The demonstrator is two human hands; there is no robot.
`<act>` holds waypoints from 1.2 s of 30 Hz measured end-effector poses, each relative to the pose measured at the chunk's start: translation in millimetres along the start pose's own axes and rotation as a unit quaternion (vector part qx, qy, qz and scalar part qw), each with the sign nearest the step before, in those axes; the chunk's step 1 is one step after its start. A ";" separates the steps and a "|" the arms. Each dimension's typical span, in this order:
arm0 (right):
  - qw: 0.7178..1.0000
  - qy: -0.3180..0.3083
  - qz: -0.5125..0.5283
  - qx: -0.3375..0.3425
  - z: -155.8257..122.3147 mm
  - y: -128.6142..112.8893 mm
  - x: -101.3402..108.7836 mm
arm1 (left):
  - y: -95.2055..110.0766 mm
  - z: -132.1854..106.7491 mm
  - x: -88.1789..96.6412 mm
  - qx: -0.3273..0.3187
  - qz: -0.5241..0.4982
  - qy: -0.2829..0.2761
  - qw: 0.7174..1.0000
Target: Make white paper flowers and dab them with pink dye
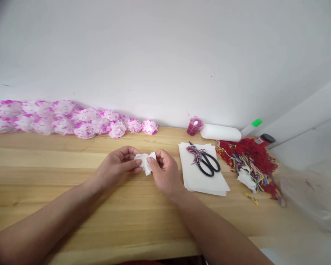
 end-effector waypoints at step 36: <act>0.991 -0.024 0.116 -0.070 0.9 -2.2 -1.9 | -0.3 2.4 2.2 0.047 -0.089 -0.007 0.995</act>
Point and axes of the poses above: each hand's wrist, its own z-axis towards the middle knuckle, its own x-axis out of the back of the hand, y = z × x, the point moved 2 cm from there along z, towards the middle knuckle, and after that the axes turned 1 degree about x, right-handed, at the moved point
